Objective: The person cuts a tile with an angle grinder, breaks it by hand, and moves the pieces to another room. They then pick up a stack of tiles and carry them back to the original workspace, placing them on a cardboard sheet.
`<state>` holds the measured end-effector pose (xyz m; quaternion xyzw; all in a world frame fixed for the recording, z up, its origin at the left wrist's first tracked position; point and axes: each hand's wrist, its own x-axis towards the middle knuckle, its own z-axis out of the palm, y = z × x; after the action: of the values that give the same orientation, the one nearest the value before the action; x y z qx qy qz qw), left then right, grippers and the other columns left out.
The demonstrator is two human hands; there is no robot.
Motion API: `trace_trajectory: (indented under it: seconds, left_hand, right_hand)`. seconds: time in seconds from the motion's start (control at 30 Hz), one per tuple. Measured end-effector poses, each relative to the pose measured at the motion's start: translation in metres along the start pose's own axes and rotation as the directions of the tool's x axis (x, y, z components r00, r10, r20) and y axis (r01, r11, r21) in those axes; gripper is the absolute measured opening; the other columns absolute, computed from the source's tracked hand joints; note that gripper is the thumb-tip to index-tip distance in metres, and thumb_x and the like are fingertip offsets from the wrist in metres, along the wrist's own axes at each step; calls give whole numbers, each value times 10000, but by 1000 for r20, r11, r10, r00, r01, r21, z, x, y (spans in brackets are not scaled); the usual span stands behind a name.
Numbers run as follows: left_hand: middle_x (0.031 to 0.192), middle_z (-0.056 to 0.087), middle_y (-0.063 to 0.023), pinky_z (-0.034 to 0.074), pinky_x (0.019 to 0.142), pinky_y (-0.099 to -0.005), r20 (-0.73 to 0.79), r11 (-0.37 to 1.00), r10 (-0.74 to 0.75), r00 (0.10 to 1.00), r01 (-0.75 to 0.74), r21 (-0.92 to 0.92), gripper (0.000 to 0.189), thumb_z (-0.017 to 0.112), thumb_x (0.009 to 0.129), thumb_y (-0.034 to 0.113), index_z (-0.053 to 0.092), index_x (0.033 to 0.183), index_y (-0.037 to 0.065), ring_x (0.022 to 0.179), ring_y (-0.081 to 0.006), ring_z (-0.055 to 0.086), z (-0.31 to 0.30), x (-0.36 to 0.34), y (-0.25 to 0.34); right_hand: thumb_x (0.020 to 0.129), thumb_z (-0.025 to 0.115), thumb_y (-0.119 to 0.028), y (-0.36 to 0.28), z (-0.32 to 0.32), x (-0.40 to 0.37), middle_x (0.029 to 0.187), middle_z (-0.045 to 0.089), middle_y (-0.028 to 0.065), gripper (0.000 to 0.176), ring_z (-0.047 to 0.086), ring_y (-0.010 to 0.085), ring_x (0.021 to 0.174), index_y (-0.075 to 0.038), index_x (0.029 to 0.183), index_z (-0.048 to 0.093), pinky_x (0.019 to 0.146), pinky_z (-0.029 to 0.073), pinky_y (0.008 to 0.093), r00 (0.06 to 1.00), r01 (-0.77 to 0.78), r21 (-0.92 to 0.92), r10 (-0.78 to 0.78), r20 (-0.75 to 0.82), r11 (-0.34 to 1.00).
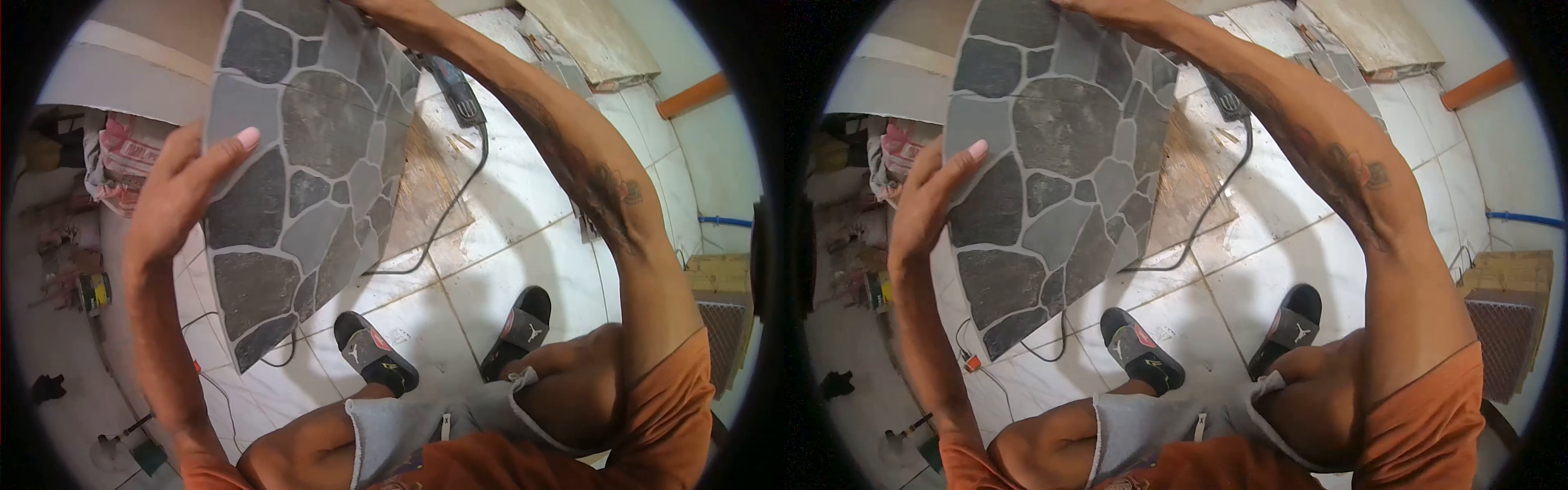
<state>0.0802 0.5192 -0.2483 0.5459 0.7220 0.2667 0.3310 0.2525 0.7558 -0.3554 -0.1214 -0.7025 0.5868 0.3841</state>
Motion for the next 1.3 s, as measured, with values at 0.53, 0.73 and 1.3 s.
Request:
trace_trajectory:
  seconds: [0.53, 0.73, 1.3]
  left_hand:
    - [1358, 504, -219, 311, 1096, -443, -11, 774, 10, 1000, -15, -633, 516, 500, 985, 337, 471, 1323, -52, 1289, -362, 455, 164, -145, -225]
    - [736, 594, -199, 380, 607, -439, -339, 955, -295, 893, 277, -103, 405, 475, 1023, 247, 556, 809, -87, 663, -271, 509, 168, -108, -238]
    - [650, 374, 21, 311, 576, -306, -579, 959, -281, 765, 211, -188, 518, 532, 1010, 427, 450, 662, 52, 645, -105, 324, 82, 20, -342]
  right_hand:
    - [951, 601, -487, 18, -17, -16, 961, 584, 1, 474, 498, 102, 899, -22, 1035, 638, 863, 353, 238, 944, -205, 239, 256, -208, 949]
    - [942, 620, -470, 41, -23, -6, 1240, 616, 128, 590, 525, 184, 1174, 55, 1212, 608, 1052, 330, 283, 921, -228, 291, 302, -245, 929]
    - [800, 640, -210, 207, -4, -21, 1022, 666, 328, 459, 687, 362, 956, 201, 1004, 623, 794, 525, 414, 554, -818, -199, 647, -524, 539]
